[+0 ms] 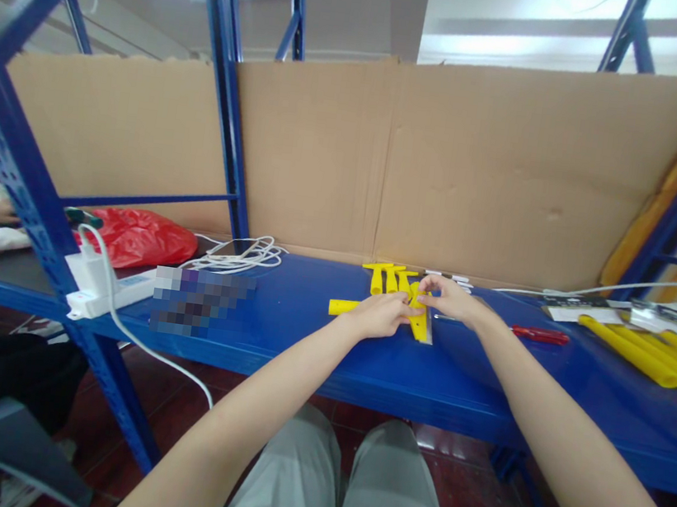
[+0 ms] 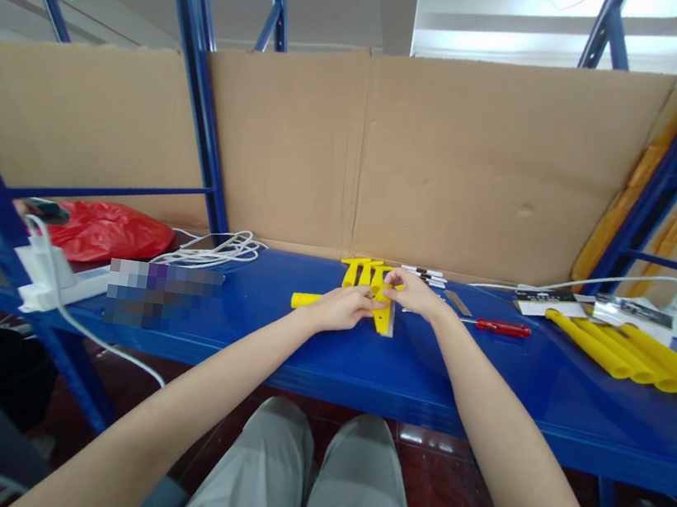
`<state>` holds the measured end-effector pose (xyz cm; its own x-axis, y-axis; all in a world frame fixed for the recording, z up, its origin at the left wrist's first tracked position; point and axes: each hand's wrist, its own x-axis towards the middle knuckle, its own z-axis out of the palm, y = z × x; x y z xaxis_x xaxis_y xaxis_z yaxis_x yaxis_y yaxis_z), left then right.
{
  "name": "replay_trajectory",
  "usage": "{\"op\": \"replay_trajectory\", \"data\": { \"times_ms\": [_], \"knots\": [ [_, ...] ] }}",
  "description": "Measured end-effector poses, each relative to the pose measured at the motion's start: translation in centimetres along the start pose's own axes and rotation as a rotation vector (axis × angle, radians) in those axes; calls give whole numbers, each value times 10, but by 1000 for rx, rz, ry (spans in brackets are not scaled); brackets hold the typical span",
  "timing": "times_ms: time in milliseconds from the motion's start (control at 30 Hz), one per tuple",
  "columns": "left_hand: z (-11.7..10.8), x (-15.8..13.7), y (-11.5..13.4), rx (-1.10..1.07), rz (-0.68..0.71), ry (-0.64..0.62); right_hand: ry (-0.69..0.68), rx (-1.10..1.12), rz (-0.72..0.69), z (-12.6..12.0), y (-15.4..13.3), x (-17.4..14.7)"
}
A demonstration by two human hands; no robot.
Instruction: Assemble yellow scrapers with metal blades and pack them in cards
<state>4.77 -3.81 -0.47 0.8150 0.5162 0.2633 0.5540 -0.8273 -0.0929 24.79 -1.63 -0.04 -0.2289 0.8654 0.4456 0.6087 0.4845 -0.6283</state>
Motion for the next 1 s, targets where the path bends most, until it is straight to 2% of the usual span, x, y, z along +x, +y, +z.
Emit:
{"op": "replay_trajectory", "data": {
  "times_ms": [267,433,633,833,1000],
  "knots": [
    [0,0,0,-3,3,9,-17,198,138,2,1,-3],
    [0,1,0,-11,-1,13,-23,265,172,4,0,-3],
    [3,3,-4,-18,-20,70,53,354,309,2,-6,-6],
    [1,4,-11,-3,-119,130,-236,541,369,-2,-12,-12],
    [4,3,-14,-17,-123,156,-298,566,361,-2,-12,-14]
  ]
}}
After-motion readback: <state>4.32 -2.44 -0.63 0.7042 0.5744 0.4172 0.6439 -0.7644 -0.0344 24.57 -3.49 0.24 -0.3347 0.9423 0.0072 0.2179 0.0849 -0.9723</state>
